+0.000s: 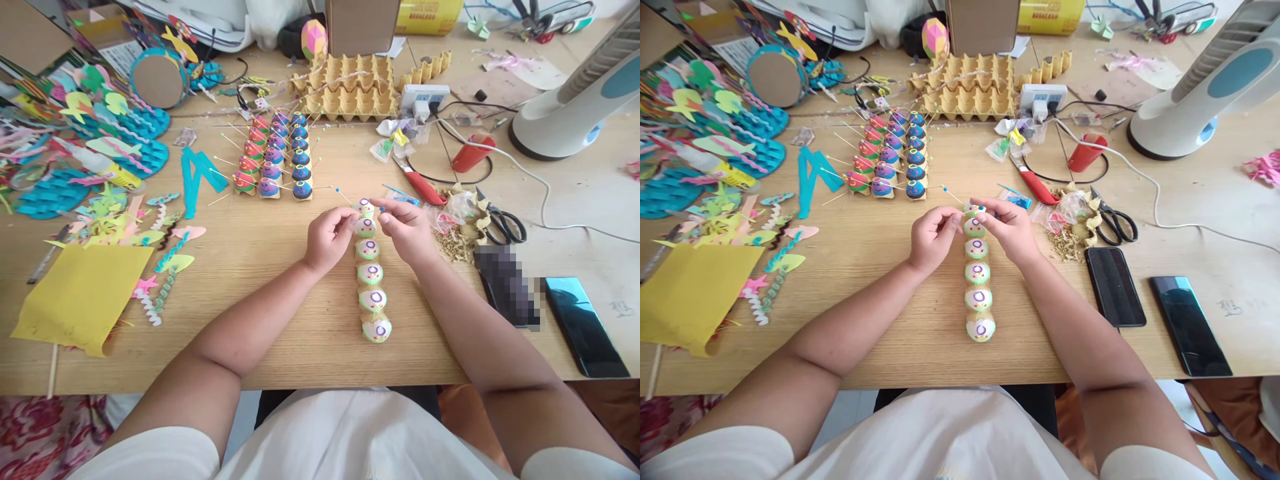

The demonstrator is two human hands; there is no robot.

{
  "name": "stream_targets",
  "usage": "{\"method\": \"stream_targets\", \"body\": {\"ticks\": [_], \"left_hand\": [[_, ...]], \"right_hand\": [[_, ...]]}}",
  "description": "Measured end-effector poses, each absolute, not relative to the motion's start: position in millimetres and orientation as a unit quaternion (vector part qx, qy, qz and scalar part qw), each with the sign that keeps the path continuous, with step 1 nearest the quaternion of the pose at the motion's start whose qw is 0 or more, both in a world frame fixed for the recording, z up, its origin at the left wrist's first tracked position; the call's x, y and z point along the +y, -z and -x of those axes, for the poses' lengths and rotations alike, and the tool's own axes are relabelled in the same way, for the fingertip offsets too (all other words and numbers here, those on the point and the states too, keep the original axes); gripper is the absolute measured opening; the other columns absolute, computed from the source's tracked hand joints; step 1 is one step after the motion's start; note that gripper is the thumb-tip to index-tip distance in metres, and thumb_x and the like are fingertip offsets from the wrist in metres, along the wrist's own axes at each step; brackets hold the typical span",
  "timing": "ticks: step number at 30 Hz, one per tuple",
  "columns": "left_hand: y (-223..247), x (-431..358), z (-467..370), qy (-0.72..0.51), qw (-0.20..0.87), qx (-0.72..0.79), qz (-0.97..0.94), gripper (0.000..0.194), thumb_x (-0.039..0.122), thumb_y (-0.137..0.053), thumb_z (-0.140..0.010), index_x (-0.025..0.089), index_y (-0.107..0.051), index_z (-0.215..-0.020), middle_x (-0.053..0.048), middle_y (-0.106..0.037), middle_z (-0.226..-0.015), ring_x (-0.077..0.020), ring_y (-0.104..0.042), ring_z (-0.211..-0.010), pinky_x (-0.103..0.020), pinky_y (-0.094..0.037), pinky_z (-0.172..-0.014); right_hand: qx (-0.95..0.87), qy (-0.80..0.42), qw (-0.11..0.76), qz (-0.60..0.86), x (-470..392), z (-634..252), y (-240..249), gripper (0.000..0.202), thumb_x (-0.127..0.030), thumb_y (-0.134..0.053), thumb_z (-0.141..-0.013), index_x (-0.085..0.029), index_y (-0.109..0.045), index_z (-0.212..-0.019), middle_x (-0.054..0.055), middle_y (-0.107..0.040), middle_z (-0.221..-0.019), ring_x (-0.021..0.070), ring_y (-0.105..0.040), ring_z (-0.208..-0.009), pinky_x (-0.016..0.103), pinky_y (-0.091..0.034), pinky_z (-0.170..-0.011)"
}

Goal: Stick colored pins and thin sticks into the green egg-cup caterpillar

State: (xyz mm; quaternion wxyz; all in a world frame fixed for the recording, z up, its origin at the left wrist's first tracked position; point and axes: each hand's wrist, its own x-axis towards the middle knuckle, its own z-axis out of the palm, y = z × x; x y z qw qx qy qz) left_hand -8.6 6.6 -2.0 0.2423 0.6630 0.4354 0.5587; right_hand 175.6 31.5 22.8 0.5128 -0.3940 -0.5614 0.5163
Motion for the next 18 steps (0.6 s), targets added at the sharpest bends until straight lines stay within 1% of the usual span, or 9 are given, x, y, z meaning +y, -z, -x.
{"method": "stream_targets", "body": {"ticks": [2, 6, 9, 12, 15, 18], "left_hand": [[1.5, 5.8, 7.5, -0.565, 0.252, 0.433, -0.655, 0.034, 0.05, -0.055, -0.105, 0.021, -0.072, -0.1, -0.001, -0.074, -0.079, -0.0124, -0.068, -0.069, -0.025, -0.053, -0.068], [0.2, 2.7, 5.5, -0.549, 0.239, 0.436, -0.672, 0.035, 0.052, -0.055, -0.105, 0.022, -0.072, -0.096, -0.002, -0.073, -0.076, -0.0136, -0.066, -0.067, -0.027, -0.052, -0.067], [0.5, 1.4, 5.2, -0.539, 0.231, 0.435, -0.684, 0.034, 0.051, -0.056, -0.104, 0.023, -0.072, -0.097, -0.002, -0.073, -0.077, -0.0145, -0.065, -0.068, -0.028, -0.051, -0.067], [4.1, 4.7, 6.7, -0.548, 0.237, 0.446, -0.666, 0.032, 0.05, -0.056, -0.105, 0.023, -0.071, -0.098, -0.002, -0.072, -0.079, -0.0142, -0.065, -0.07, -0.028, -0.05, -0.068], [10.7, 13.0, 9.7, -0.563, 0.216, 0.487, -0.632, 0.029, 0.047, -0.055, -0.105, 0.023, -0.066, -0.095, -0.001, -0.07, -0.082, -0.0136, -0.062, -0.072, -0.028, -0.048, -0.068], [16.5, 21.3, 12.8, -0.536, 0.167, 0.524, -0.64, 0.011, 0.033, -0.062, -0.1, 0.023, -0.064, -0.096, -0.002, -0.072, -0.089, -0.0159, -0.062, -0.079, -0.03, -0.05, -0.076]], "right_hand": [[-0.576, -0.511, 0.504, 0.391, 30.4, -174.2, -22.3, 0.048, -0.06, -0.093, -0.065, -0.024, -0.086, -0.097, -0.003, -0.065, -0.065, 0.0119, -0.055, -0.063, 0.029, -0.05, -0.065], [-0.599, -0.496, 0.495, 0.388, 25.7, -169.0, -24.1, 0.041, -0.06, -0.092, -0.067, -0.022, -0.084, -0.082, 0.004, -0.077, -0.079, 0.017, -0.065, -0.075, 0.032, -0.054, -0.072], [-0.602, -0.49, 0.494, 0.392, 24.0, -167.1, -27.4, 0.041, -0.061, -0.09, -0.07, -0.022, -0.081, -0.078, 0.005, -0.077, -0.081, 0.0171, -0.065, -0.074, 0.032, -0.053, -0.07], [-0.589, -0.455, 0.526, 0.411, 28.2, -169.5, -27.3, 0.042, -0.062, -0.087, -0.072, -0.022, -0.077, -0.075, 0.003, -0.073, -0.077, 0.0151, -0.06, -0.071, 0.03, -0.05, -0.068], [-0.543, -0.403, 0.571, 0.465, 37.1, -175.5, -21.3, 0.043, -0.063, -0.084, -0.076, -0.022, -0.073, -0.075, 0.0, -0.064, -0.072, 0.0124, -0.05, -0.065, 0.028, -0.043, -0.061], [-0.521, -0.379, 0.567, 0.513, 45.7, -182.1, -12.4, 0.04, -0.059, -0.083, -0.078, -0.021, -0.07, -0.075, -0.004, -0.049, -0.062, 0.0101, -0.036, -0.058, 0.027, -0.032, -0.055]]}}
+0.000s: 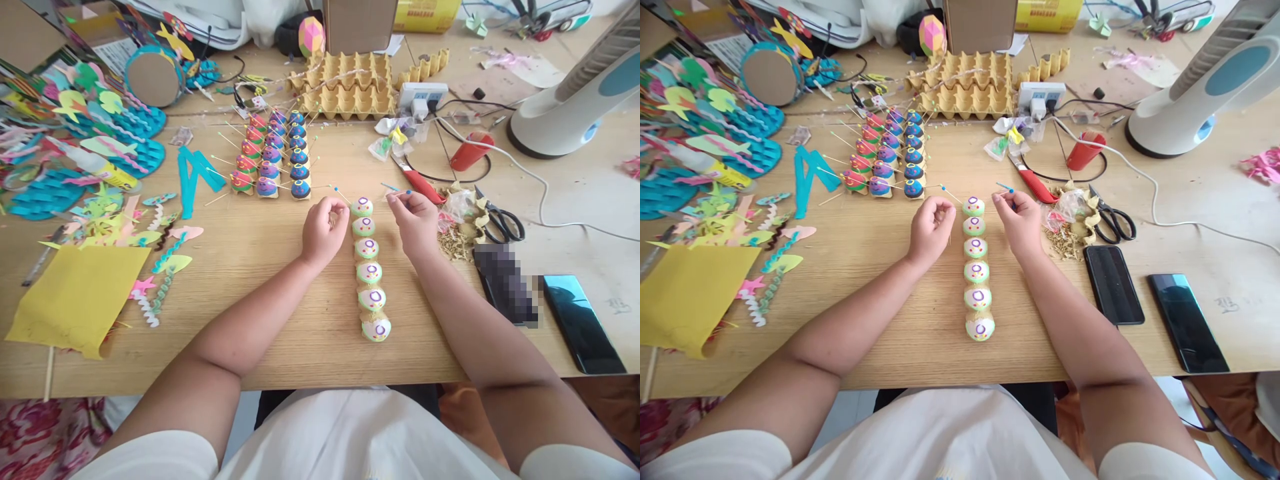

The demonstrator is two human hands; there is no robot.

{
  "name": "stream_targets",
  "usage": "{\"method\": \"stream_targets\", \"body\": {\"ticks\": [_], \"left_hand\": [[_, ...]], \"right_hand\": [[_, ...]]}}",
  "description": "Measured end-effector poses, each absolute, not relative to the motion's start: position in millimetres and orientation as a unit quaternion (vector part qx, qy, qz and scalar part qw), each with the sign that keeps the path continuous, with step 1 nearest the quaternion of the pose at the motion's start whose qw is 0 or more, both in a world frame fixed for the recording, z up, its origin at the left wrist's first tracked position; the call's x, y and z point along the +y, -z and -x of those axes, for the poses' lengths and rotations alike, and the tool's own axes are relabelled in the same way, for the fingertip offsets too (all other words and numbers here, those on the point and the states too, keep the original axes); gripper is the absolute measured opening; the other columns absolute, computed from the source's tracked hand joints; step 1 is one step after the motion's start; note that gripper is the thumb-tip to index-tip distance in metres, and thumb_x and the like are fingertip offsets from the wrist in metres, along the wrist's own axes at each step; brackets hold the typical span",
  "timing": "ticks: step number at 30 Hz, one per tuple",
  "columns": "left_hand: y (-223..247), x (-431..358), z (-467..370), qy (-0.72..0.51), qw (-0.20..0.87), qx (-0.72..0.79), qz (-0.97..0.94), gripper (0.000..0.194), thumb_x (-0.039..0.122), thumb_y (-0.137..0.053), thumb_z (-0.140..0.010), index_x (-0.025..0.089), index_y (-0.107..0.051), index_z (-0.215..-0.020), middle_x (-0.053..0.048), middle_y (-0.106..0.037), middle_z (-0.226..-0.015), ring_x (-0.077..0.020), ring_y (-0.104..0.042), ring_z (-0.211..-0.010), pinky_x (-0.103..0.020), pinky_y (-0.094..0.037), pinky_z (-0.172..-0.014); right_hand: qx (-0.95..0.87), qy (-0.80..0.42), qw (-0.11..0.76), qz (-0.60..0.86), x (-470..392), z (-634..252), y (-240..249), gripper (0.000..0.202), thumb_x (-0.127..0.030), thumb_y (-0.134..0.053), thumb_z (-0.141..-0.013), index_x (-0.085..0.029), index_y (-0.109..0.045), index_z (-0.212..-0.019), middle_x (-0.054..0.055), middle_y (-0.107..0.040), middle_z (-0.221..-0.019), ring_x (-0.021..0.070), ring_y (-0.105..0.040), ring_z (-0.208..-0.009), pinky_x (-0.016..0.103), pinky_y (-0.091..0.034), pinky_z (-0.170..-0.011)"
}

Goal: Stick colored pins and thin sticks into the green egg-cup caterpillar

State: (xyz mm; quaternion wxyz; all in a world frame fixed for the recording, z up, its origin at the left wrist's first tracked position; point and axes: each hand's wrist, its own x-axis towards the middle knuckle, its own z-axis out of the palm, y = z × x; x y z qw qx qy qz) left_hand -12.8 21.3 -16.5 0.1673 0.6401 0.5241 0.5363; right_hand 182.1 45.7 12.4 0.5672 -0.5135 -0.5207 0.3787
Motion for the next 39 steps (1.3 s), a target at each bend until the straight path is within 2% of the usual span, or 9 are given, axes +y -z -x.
{"method": "stream_targets", "body": {"ticks": [2, 4, 8, 12, 18, 24, 30, 39], "left_hand": [[18.2, 24.1, 14.5, -0.501, 0.131, 0.546, -0.659, 0.003, 0.022, -0.065, -0.094, 0.024, -0.065, -0.096, -0.003, -0.073, -0.094, -0.0193, -0.064, -0.088, -0.035, -0.051, -0.086], [18.7, 24.7, 16.0, -0.469, 0.098, 0.561, -0.675, 0.011, 0.015, -0.065, -0.09, 0.024, -0.065, -0.095, -0.004, -0.074, -0.098, -0.0227, -0.065, -0.097, -0.039, -0.05, -0.094], [20.7, 24.8, 17.7, -0.426, 0.046, 0.593, -0.681, 0.011, 0.016, -0.07, -0.088, 0.025, -0.072, -0.093, -0.007, -0.071, -0.101, -0.0283, -0.061, -0.106, -0.046, -0.046, -0.102], [25.6, 27.5, 16.7, -0.401, 0.035, 0.623, -0.671, 0.011, 0.022, -0.077, -0.085, 0.026, -0.079, -0.095, -0.01, -0.065, -0.108, -0.0317, -0.057, -0.109, -0.05, -0.045, -0.103], [30.6, 31.4, 14.6, -0.397, 0.062, 0.629, -0.665, 0.014, 0.02, -0.076, -0.086, 0.029, -0.082, -0.096, -0.01, -0.064, -0.108, -0.0328, -0.055, -0.11, -0.052, -0.044, -0.102], [27.0, 30.9, 14.3, -0.373, 0.083, 0.637, -0.669, 0.014, 0.021, -0.075, -0.088, 0.029, -0.083, -0.097, -0.01, -0.066, -0.11, -0.0339, -0.053, -0.112, -0.051, -0.045, -0.1], [12.8, 25.5, 12.3, -0.296, 0.097, 0.67, -0.674, 0.02, 0.029, -0.067, -0.096, 0.033, -0.083, -0.108, -0.008, -0.067, -0.12, -0.0308, -0.053, -0.117, -0.047, -0.045, -0.105], [11.1, 26.0, 11.6, -0.282, 0.103, 0.671, -0.679, 0.02, 0.03, -0.067, -0.096, 0.033, -0.083, -0.108, -0.007, -0.07, -0.12, -0.0305, -0.053, -0.117, -0.045, -0.045, -0.104]], "right_hand": [[-0.533, -0.362, 0.553, 0.528, 49.9, -185.4, -7.0, 0.036, -0.054, -0.082, -0.079, -0.02, -0.07, -0.075, -0.005, -0.044, -0.061, 0.0099, -0.034, -0.058, 0.027, -0.028, -0.055], [-0.547, -0.346, 0.542, 0.536, 52.7, -187.5, -3.1, 0.032, -0.049, -0.08, -0.082, -0.02, -0.07, -0.075, -0.005, -0.042, -0.06, 0.01, -0.033, -0.058, 0.028, -0.025, -0.055], [-0.56, -0.327, 0.532, 0.544, 55.9, -188.8, 0.1, 0.024, -0.04, -0.077, -0.083, -0.02, -0.07, -0.074, -0.006, -0.041, -0.059, 0.0103, -0.033, -0.058, 0.028, -0.025, -0.056], [-0.564, -0.326, 0.528, 0.546, 58.2, -187.8, 0.8, 0.018, -0.034, -0.075, -0.083, -0.019, -0.071, -0.074, -0.005, -0.045, -0.061, 0.0099, -0.034, -0.059, 0.028, -0.028, -0.058], [-0.559, -0.329, 0.528, 0.548, 61.6, -184.9, 4.7, 0.016, -0.033, -0.073, -0.082, -0.019, -0.072, -0.074, -0.004, -0.048, -0.062, 0.0109, -0.037, -0.06, 0.028, -0.029, -0.059], [-0.567, -0.324, 0.513, 0.557, 63.0, -184.8, 6.7, 0.016, -0.031, -0.072, -0.083, -0.018, -0.073, -0.075, -0.004, -0.047, -0.06, 0.0112, -0.037, -0.06, 0.029, -0.03, -0.06], [-0.574, -0.303, 0.508, 0.567, 61.7, -184.6, 6.0, 0.015, -0.03, -0.071, -0.087, -0.019, -0.073, -0.077, -0.003, -0.047, -0.062, 0.0118, -0.039, -0.061, 0.029, -0.033, -0.061], [-0.588, -0.31, 0.479, 0.574, 58.7, -181.7, -0.2, 0.012, -0.023, -0.07, -0.087, -0.018, -0.073, -0.078, -0.004, -0.048, -0.062, 0.0121, -0.041, -0.062, 0.03, -0.033, -0.063]]}}
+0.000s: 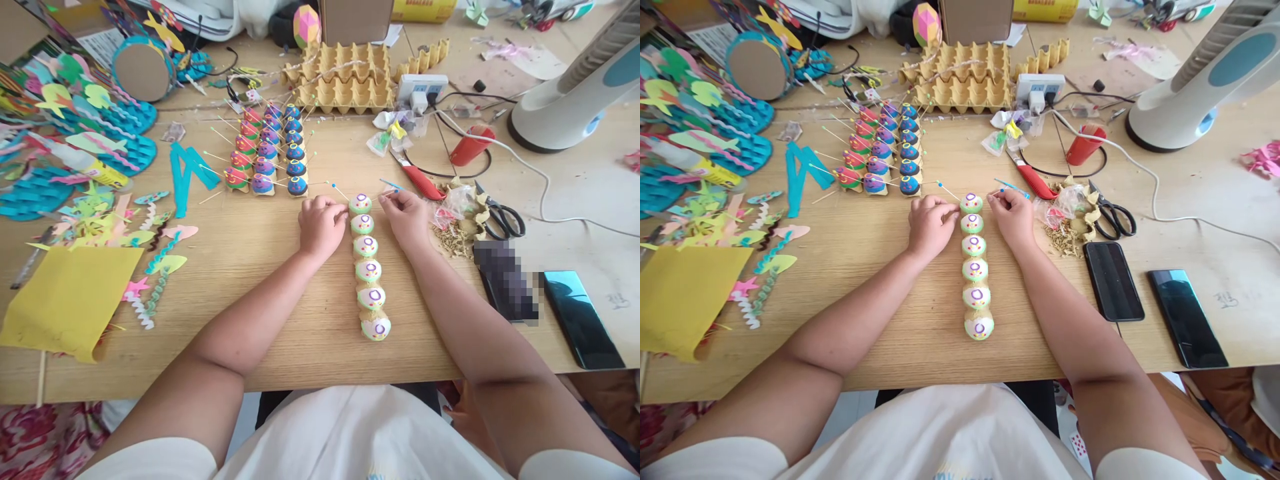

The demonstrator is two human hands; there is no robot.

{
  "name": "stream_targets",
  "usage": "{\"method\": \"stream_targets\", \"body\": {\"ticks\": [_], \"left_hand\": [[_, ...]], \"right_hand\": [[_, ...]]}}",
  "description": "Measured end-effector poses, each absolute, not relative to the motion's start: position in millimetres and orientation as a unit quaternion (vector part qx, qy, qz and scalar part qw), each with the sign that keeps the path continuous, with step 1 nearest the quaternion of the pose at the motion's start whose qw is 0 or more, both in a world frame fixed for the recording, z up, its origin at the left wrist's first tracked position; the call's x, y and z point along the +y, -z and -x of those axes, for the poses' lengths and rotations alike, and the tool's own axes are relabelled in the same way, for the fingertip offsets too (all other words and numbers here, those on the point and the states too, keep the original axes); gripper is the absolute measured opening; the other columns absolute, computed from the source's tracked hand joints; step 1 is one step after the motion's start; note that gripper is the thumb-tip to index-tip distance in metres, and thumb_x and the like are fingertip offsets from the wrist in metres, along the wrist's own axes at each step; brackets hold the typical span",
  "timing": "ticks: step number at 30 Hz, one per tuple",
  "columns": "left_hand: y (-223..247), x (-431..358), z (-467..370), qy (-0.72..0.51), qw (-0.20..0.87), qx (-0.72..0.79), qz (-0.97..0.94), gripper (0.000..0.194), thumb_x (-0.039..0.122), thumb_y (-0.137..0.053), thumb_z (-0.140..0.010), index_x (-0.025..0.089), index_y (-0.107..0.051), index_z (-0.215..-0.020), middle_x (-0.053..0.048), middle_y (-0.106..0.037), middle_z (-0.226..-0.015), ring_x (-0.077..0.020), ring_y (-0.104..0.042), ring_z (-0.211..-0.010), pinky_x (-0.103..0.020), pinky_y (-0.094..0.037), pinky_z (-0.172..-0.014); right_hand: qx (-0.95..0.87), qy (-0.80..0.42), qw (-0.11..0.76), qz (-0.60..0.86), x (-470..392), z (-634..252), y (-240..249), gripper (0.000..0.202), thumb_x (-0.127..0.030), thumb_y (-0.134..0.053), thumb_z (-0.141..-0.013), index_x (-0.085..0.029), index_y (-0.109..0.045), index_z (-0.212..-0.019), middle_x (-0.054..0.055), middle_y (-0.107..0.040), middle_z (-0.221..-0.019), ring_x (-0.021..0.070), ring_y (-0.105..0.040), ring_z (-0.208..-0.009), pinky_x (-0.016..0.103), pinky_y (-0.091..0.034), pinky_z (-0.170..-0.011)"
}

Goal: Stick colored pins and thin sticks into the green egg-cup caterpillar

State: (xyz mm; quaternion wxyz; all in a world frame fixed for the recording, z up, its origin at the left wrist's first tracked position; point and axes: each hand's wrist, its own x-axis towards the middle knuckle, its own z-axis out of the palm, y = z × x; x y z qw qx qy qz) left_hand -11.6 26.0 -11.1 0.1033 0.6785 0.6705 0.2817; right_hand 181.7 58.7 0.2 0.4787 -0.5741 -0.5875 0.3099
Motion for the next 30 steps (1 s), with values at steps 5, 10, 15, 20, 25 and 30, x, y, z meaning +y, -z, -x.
{"method": "stream_targets", "body": {"ticks": [5, 10, 15, 20, 25, 30], "left_hand": [[11.6, 26.4, 11.9, -0.279, 0.107, 0.67, -0.679, 0.02, 0.031, -0.068, -0.096, 0.034, -0.083, -0.108, -0.006, -0.07, -0.118, -0.0298, -0.055, -0.116, -0.044, -0.045, -0.104], [11.5, 26.9, 12.0, -0.281, 0.112, 0.667, -0.681, 0.02, 0.031, -0.068, -0.096, 0.034, -0.083, -0.11, -0.006, -0.071, -0.119, -0.0298, -0.055, -0.117, -0.044, -0.045, -0.103], [11.4, 26.9, 12.2, -0.288, 0.119, 0.665, -0.679, 0.02, 0.03, -0.069, -0.095, 0.034, -0.084, -0.109, -0.006, -0.072, -0.117, -0.0302, -0.054, -0.116, -0.045, -0.045, -0.102], [10.2, 26.4, 12.7, -0.287, 0.122, 0.664, -0.68, 0.02, 0.029, -0.068, -0.096, 0.034, -0.083, -0.109, -0.006, -0.071, -0.117, -0.03, -0.054, -0.116, -0.045, -0.044, -0.104], [9.8, 25.8, 13.2, -0.284, 0.119, 0.664, -0.682, 0.022, 0.029, -0.068, -0.095, 0.034, -0.083, -0.11, -0.006, -0.071, -0.117, -0.0302, -0.054, -0.116, -0.046, -0.045, -0.105], [9.7, 25.2, 13.1, -0.283, 0.119, 0.666, -0.68, 0.023, 0.029, -0.068, -0.095, 0.035, -0.083, -0.112, -0.006, -0.07, -0.119, -0.03, -0.054, -0.117, -0.047, -0.045, -0.107]], "right_hand": [[-0.587, -0.309, 0.461, 0.59, 58.9, -179.8, -7.7, 0.013, -0.023, -0.069, -0.088, -0.018, -0.07, -0.075, -0.005, -0.046, -0.061, 0.0117, -0.039, -0.06, 0.03, -0.033, -0.062], [-0.574, -0.302, 0.476, 0.594, 66.5, -178.1, -11.8, 0.017, -0.02, -0.067, -0.086, -0.02, -0.06, -0.071, -0.006, -0.042, -0.058, 0.0108, -0.034, -0.057, 0.029, -0.032, -0.06], [-0.57, -0.291, 0.488, 0.593, 63.3, -177.3, -9.6, 0.02, -0.02, -0.064, -0.087, -0.021, -0.056, -0.069, -0.006, -0.042, -0.059, 0.011, -0.036, -0.058, 0.029, -0.03, -0.059], [-0.578, -0.293, 0.488, 0.585, 64.1, -181.3, -6.4, 0.015, -0.021, -0.066, -0.088, -0.02, -0.06, -0.074, -0.006, -0.042, -0.061, 0.0108, -0.035, -0.058, 0.029, -0.03, -0.059], [-0.577, -0.301, 0.48, 0.588, 68.4, -183.0, -3.8, 0.016, -0.02, -0.067, -0.088, -0.02, -0.061, -0.073, -0.005, -0.042, -0.061, 0.0109, -0.034, -0.059, 0.03, -0.03, -0.06], [-0.577, -0.307, 0.481, 0.584, 67.8, -182.7, -2.2, 0.017, -0.019, -0.067, -0.088, -0.02, -0.061, -0.073, -0.005, -0.042, -0.061, 0.0111, -0.035, -0.058, 0.03, -0.031, -0.06]]}}
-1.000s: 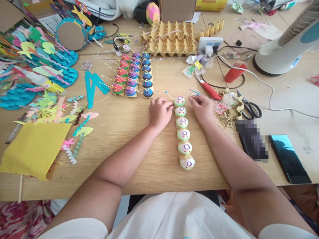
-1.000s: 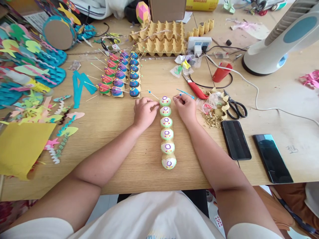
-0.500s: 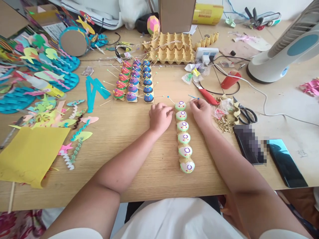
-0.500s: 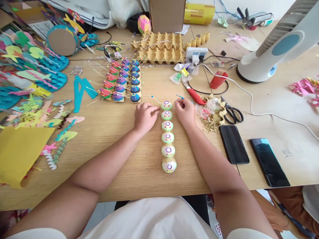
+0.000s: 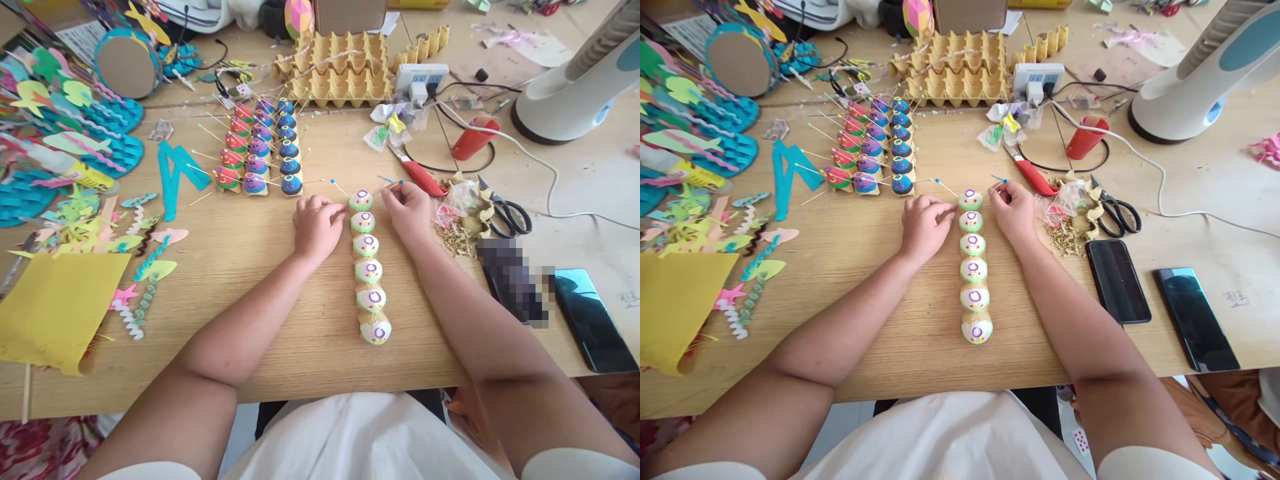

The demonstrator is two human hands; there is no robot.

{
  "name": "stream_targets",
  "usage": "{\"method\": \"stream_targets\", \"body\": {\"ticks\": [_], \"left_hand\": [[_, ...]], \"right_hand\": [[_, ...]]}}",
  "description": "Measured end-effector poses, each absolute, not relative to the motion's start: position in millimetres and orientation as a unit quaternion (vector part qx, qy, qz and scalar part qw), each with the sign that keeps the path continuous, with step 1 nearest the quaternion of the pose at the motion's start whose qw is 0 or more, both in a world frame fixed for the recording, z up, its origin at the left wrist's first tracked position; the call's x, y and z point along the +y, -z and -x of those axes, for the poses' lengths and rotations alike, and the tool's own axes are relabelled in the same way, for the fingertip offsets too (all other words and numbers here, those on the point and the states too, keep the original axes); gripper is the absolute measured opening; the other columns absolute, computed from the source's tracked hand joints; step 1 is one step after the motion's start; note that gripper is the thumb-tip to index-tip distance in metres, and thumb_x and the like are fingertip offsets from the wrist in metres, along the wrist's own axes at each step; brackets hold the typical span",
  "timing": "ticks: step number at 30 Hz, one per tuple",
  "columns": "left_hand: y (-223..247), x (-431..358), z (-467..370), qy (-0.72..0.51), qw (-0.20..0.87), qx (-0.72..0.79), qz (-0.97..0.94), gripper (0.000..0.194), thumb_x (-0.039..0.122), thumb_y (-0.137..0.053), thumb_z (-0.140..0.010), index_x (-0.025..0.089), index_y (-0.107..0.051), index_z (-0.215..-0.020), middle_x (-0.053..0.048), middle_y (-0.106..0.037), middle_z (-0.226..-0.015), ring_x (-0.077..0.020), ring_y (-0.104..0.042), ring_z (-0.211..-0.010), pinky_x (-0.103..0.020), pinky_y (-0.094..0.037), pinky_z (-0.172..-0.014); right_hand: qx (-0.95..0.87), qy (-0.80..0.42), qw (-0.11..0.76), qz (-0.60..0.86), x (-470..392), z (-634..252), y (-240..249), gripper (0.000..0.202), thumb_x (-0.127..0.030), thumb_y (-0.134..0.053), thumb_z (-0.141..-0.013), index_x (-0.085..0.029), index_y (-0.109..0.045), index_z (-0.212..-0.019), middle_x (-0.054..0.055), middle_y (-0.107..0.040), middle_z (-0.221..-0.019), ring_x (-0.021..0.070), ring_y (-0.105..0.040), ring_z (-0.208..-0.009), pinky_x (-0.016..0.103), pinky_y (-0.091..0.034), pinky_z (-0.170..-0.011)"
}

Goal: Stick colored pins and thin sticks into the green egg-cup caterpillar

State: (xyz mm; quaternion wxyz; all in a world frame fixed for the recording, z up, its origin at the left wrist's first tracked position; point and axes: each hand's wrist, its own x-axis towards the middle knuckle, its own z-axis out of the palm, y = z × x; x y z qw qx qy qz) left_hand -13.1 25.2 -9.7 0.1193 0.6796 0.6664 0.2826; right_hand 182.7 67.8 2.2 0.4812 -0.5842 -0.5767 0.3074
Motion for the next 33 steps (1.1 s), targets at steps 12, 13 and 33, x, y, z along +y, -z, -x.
{"method": "stream_targets", "body": {"ticks": [12, 13, 33], "left_hand": [[11.2, 26.1, 13.4, -0.274, 0.112, 0.664, -0.687, 0.023, 0.03, -0.066, -0.096, 0.035, -0.082, -0.111, -0.006, -0.07, -0.119, -0.0304, -0.053, -0.119, -0.047, -0.045, -0.107], [11.2, 26.1, 13.4, -0.273, 0.112, 0.664, -0.687, 0.023, 0.03, -0.066, -0.096, 0.035, -0.082, -0.111, -0.007, -0.07, -0.119, -0.0304, -0.053, -0.119, -0.047, -0.045, -0.107], [12.3, 27.8, 13.5, -0.278, 0.109, 0.668, -0.681, 0.017, 0.033, -0.069, -0.095, 0.034, -0.082, -0.106, -0.005, -0.07, -0.121, -0.0305, -0.054, -0.119, -0.047, -0.045, -0.106]], "right_hand": [[-0.585, -0.289, 0.487, 0.581, 69.4, -184.8, 3.4, 0.018, -0.031, -0.069, -0.089, -0.021, -0.063, -0.075, -0.003, -0.045, -0.063, 0.0125, -0.037, -0.06, 0.03, -0.034, -0.059], [-0.587, -0.288, 0.485, 0.58, 69.5, -184.9, 3.5, 0.018, -0.032, -0.069, -0.088, -0.021, -0.063, -0.075, -0.003, -0.044, -0.063, 0.0125, -0.037, -0.06, 0.03, -0.034, -0.059], [-0.63, -0.277, 0.453, 0.567, 61.7, -179.9, -6.6, 0.016, -0.026, -0.069, -0.086, -0.021, -0.065, -0.072, -0.004, -0.046, -0.06, 0.0116, -0.038, -0.059, 0.029, -0.035, -0.059]]}}
